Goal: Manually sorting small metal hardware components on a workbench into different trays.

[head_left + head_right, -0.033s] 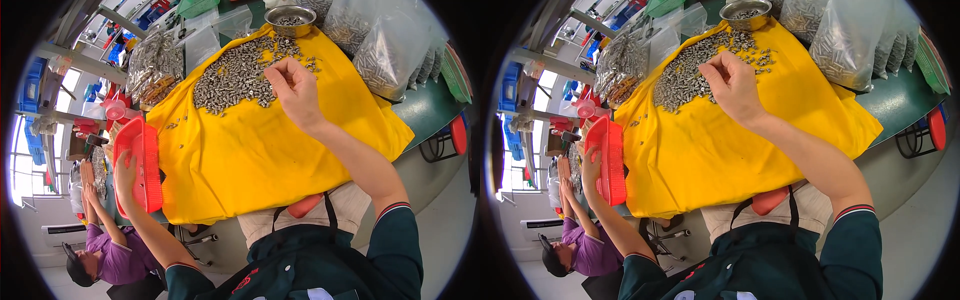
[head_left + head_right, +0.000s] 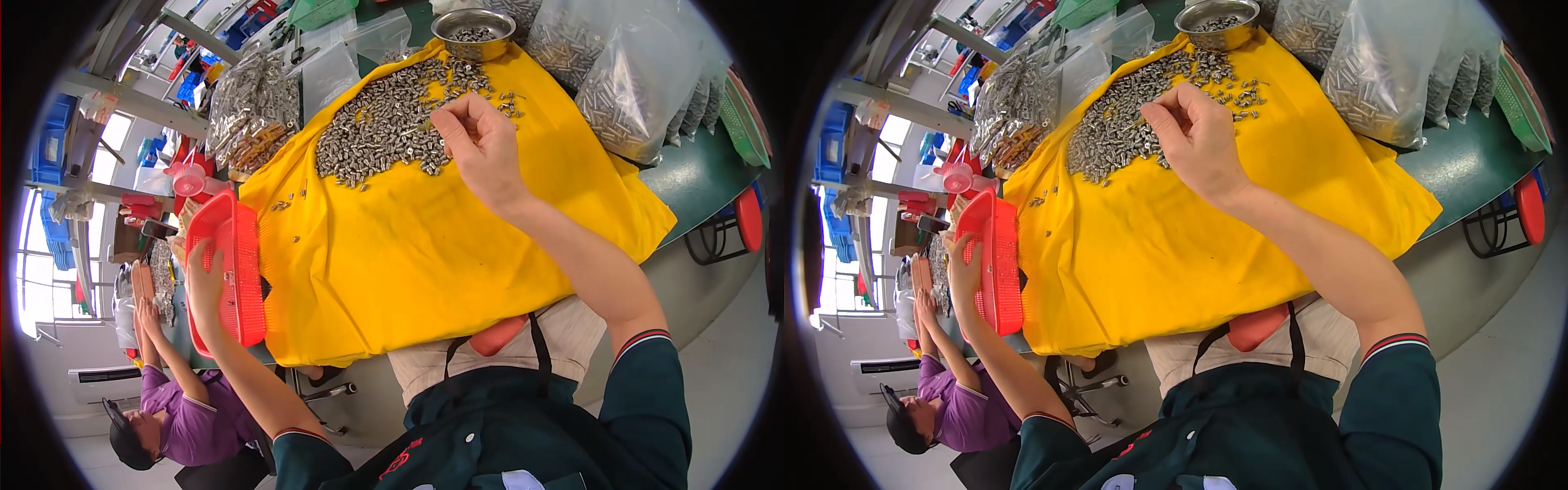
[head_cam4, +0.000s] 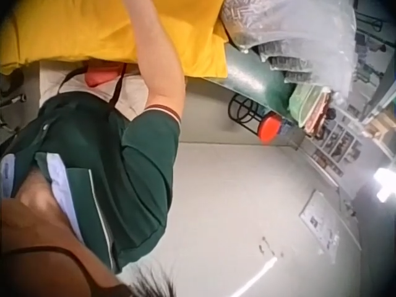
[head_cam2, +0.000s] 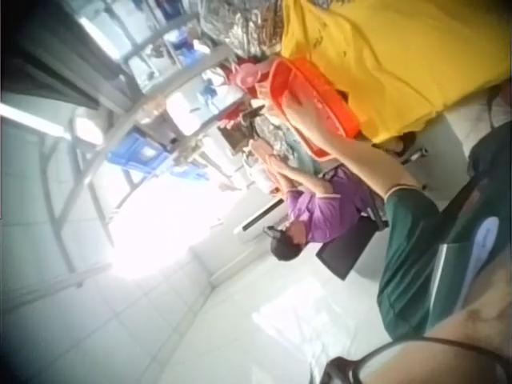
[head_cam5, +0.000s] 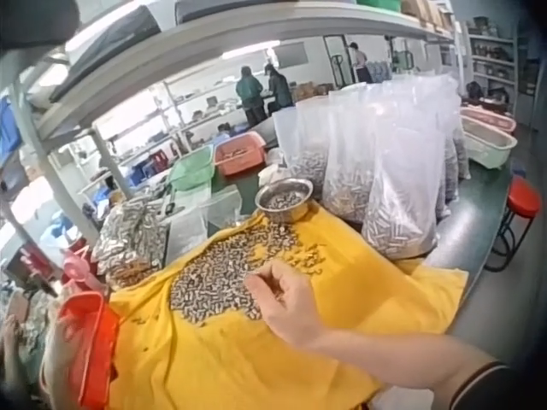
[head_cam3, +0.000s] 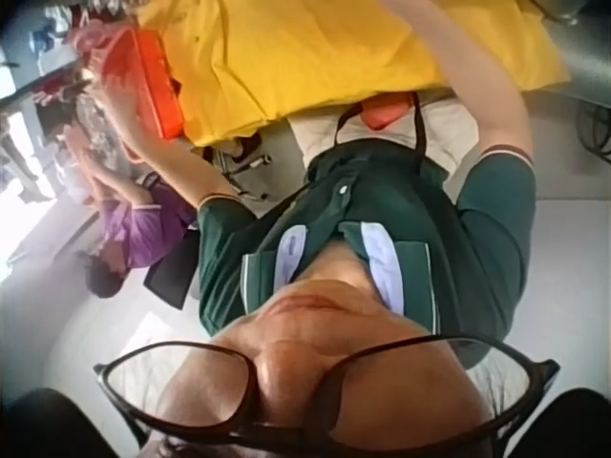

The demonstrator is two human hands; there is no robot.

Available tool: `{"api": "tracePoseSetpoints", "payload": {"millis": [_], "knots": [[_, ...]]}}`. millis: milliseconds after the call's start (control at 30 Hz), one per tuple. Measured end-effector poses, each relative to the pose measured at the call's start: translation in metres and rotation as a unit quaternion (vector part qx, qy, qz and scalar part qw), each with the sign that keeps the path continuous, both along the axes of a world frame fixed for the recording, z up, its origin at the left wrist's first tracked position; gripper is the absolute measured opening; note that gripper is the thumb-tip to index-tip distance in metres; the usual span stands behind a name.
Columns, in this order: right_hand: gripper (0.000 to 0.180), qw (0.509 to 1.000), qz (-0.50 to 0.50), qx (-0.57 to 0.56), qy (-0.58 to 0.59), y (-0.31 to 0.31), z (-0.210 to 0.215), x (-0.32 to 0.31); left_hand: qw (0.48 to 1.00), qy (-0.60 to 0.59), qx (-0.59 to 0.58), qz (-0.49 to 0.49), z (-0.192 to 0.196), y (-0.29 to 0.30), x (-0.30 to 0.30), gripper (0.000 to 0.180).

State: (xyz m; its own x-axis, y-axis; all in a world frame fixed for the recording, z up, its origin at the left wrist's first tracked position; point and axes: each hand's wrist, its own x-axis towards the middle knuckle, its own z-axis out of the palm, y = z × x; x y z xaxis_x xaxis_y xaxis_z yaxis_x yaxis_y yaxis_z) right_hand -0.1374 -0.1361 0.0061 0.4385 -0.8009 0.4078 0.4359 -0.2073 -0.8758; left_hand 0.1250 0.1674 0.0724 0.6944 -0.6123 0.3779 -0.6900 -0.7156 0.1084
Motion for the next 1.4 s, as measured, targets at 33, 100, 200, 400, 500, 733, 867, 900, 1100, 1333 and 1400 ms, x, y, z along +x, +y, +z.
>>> {"api": "tracePoseSetpoints", "payload": {"millis": [33, 100, 200, 400, 500, 733, 867, 900, 1100, 1333, 1400], "knots": [[0.014, 1.0, -0.002, 0.0, 0.003, -0.001, -0.001, -0.001, 0.993, -0.103, -0.021, -0.057, 0.002, -0.017, -0.017, 0.026], [0.014, 1.0, -0.003, -0.001, 0.006, -0.003, -0.002, -0.001, 0.992, 0.011, -0.099, -0.081, 0.008, -0.066, -0.06, 0.021], [0.014, 1.0, -0.02, -0.012, 0.017, -0.01, -0.01, -0.004, 0.958, 0.115, -0.17, -0.2, -0.022, -0.142, -0.11, 0.01], [0.013, 0.999, -0.032, -0.014, 0.022, -0.007, -0.008, 0.001, 0.95, 0.047, -0.137, -0.276, -0.075, -0.21, -0.129, 0.008], [0.013, 0.999, -0.017, -0.018, 0.022, -0.005, -0.008, 0.001, 0.945, 0.037, -0.141, -0.292, -0.089, -0.217, -0.128, 0.01], [0.009, 0.999, -0.003, -0.026, 0.035, -0.002, -0.006, 0.001, 0.945, 0.033, -0.149, -0.288, -0.083, -0.216, -0.13, 0.013], [0.008, 0.996, 0.004, -0.063, 0.062, 0.001, -0.006, -0.003, 0.653, 0.641, -0.337, -0.219, -0.07, -0.203, -0.134, 0.009], [0.008, 0.995, 0.006, -0.082, 0.065, 0.001, -0.006, -0.004, 0.653, 0.64, -0.34, -0.219, -0.07, -0.2, -0.134, 0.009], [0.008, 0.991, 0.009, -0.11, 0.07, 0.007, -0.005, -0.001, 0.493, 0.765, -0.37, -0.184, -0.071, -0.195, -0.135, 0.015], [0.008, 0.988, -0.008, -0.144, 0.064, 0.006, -0.006, 0.0, 0.506, 0.755, -0.377, -0.178, -0.067, -0.195, -0.139, 0.013], [0.007, 0.987, -0.01, -0.145, 0.062, 0.006, -0.007, 0.0, 0.507, 0.754, -0.376, -0.181, -0.067, -0.195, -0.14, 0.013]]}}
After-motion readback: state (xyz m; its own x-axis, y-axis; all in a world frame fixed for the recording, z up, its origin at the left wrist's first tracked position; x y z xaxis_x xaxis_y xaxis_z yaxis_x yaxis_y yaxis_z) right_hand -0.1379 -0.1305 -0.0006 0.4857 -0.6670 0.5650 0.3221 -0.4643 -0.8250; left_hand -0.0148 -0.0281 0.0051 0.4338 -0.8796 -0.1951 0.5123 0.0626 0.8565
